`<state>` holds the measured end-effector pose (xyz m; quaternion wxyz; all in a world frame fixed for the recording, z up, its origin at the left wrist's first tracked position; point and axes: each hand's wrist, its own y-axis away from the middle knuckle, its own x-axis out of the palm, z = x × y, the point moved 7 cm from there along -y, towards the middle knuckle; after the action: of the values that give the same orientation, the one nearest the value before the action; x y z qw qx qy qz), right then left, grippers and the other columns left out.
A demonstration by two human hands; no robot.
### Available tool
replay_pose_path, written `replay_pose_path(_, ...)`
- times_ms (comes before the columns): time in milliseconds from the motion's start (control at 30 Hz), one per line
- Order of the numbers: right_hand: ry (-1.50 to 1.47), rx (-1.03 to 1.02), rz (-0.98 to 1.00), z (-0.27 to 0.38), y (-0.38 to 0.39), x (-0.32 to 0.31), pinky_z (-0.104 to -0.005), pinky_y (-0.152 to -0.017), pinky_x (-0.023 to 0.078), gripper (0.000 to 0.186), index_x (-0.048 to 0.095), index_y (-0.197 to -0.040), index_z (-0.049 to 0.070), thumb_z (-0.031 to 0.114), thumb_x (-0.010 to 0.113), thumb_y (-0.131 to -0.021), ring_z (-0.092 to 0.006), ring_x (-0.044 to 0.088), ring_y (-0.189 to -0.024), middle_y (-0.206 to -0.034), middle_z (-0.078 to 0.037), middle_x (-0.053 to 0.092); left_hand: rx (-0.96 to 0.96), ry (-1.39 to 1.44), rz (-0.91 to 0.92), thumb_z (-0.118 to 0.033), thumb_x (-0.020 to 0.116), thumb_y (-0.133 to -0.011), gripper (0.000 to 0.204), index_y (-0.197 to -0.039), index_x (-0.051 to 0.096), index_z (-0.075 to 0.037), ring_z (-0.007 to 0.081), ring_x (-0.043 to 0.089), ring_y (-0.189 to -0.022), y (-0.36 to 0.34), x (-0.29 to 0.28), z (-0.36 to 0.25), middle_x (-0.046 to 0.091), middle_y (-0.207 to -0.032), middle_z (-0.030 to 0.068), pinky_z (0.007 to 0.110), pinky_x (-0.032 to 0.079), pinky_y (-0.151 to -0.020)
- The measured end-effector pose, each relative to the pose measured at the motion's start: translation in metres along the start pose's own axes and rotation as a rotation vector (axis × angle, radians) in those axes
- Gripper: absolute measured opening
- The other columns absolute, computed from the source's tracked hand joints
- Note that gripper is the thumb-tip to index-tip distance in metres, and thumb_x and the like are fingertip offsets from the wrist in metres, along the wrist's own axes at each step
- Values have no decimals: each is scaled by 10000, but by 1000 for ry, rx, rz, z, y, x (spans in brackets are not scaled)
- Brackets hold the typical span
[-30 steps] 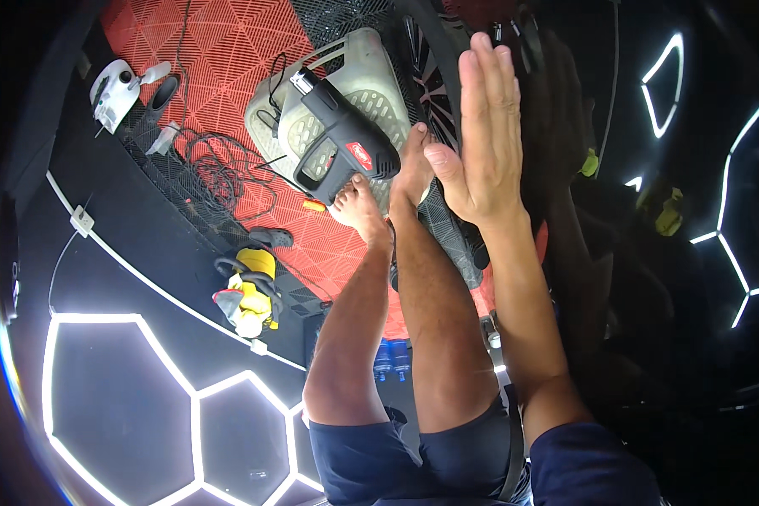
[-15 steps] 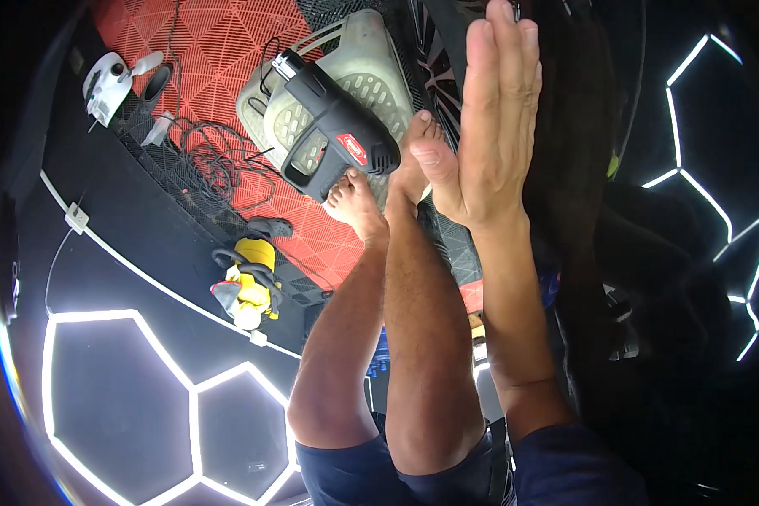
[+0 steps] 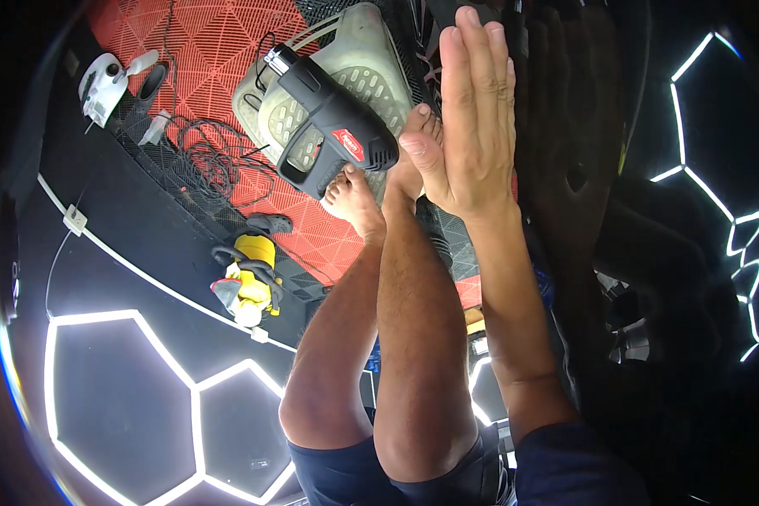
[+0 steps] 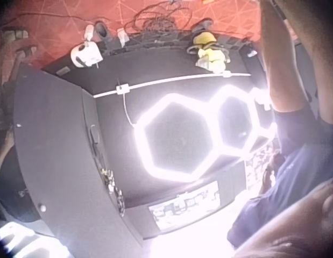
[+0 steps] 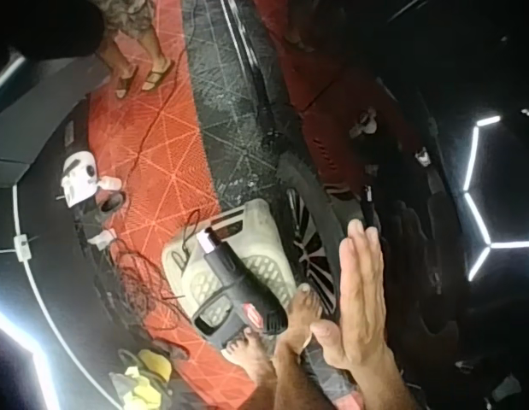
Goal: The person applies a yellow decal to the upper corner of a car's windshield, smoothing it out by hand and using a yellow cloth.
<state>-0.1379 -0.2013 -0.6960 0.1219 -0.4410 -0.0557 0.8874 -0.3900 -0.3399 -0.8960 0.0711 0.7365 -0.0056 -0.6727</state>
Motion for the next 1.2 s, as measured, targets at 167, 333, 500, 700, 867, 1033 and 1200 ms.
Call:
replay_pose_path(167, 14, 413, 248, -48, 144, 86, -529, -1175, 90, 768, 201, -1510, -52, 482, 370, -985, -423, 130, -1470, -1581, -231, 186, -89, 57, 356, -286, 523, -931, 283, -866, 642, -38, 295, 583, -912, 39, 26, -5, 657, -887, 125, 447, 417, -876)
replay_pose_path(333, -444, 602, 218, -4, 115, 155, -493, -1190, 35, 796, 104, -1530, -40, 490, 360, -994, -401, 50, -1488, -1608, -236, 60, 101, -320, 345, -161, 492, -903, 279, -1117, 616, -32, 304, 537, -1116, 10, 42, 90, 614, -1157, 130, 459, 360, -1026)
replay_pose_path(500, -809, 902, -147, -79, 189, 83, -395, -1209, -4, 701, 72, -1528, -44, 386, 319, -1033, -294, 16, -1504, -1625, -175, 31, 181, -117, 449, -104, 514, -851, 261, -1062, 665, -75, 288, 549, -1082, 48, 15, -45, 609, -1186, 101, 465, 381, -989)
replay_pose_path(700, -1393, 820, -220, -58, 158, 76, -405, -1213, -15, 663, 142, -1519, -58, 356, 295, -1025, -312, 16, -1502, -1621, -180, 66, 95, -171, 514, -125, 532, -848, 234, -1016, 686, -69, 281, 568, -1051, 24, 12, -24, 636, -1159, 80, 460, 377, -995)
replay_pose_path(867, -517, 885, -7, -62, 187, 55, -378, -1023, 392, 434, 463, -1370, -56, 173, 459, -1002, -284, 509, -1218, -1295, -167, 521, 144, -155, 447, -125, 542, -841, 226, -1007, 681, -63, 275, 565, -1039, 23, 5, -28, 631, -1138, 79, 456, 385, -972)
replay_pose_path(1033, -299, 880, 206, -48, 233, 82, -354, -877, 484, 358, 560, -1299, -16, 132, 510, -977, -255, 608, -979, -1071, -150, 595, 138, -169, 398, -123, 546, -837, 221, -998, 676, -46, 273, 564, -1021, 20, -3, -34, 629, -1090, 78, 454, 393, -955)
replay_pose_path(1200, -380, 1095, -173, -66, 254, 93, -266, -710, 530, 300, 636, -1193, -10, 38, 644, -897, -154, 625, -807, -963, -92, 620, 96, -171, 345, -123, 550, -832, 218, -988, 668, -27, 278, 563, -1018, 13, -4, -39, 629, -1042, 90, 447, 400, -948)
